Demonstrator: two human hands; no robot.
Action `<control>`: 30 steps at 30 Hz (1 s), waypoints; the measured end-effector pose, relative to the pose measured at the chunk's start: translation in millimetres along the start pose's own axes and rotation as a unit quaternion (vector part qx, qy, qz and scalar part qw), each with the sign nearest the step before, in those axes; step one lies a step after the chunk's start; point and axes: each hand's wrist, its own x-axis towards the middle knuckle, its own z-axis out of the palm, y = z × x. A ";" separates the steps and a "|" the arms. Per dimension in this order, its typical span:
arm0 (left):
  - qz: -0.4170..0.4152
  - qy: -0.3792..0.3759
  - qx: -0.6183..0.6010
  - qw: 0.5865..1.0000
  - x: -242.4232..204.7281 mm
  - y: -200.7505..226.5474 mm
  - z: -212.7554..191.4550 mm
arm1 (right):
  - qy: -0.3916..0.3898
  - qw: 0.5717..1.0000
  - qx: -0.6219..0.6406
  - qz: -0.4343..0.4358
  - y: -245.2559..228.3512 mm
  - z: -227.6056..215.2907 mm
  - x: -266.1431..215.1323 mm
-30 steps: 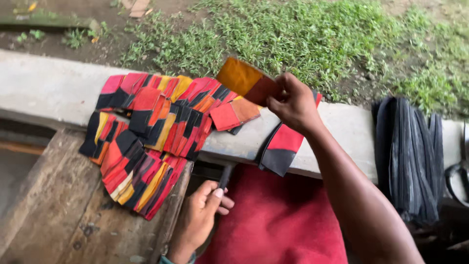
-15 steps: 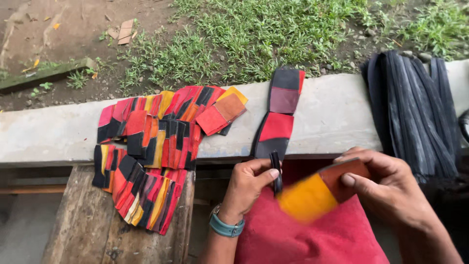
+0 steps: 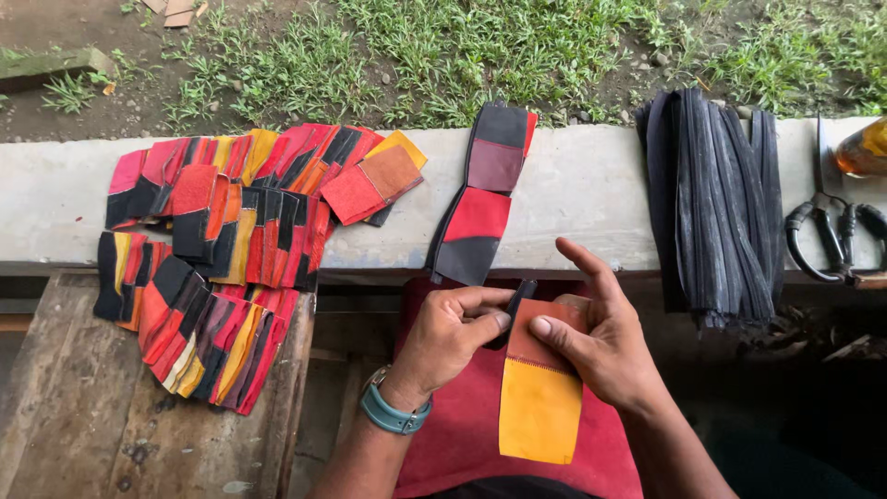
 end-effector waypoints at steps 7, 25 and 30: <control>0.000 -0.013 -0.002 1.000 -2.4 -4.4 2.8 | 0.014 1.000 -0.027 -0.004 -2.3 1.4 -0.3; 0.029 0.046 0.057 0.997 8.7 -17.3 10.3 | 0.024 0.992 -0.119 0.031 1.1 -0.2 0.0; 0.019 0.012 0.013 1.000 12.0 -28.1 4.3 | 0.069 0.994 -0.065 0.061 20.5 -9.1 2.6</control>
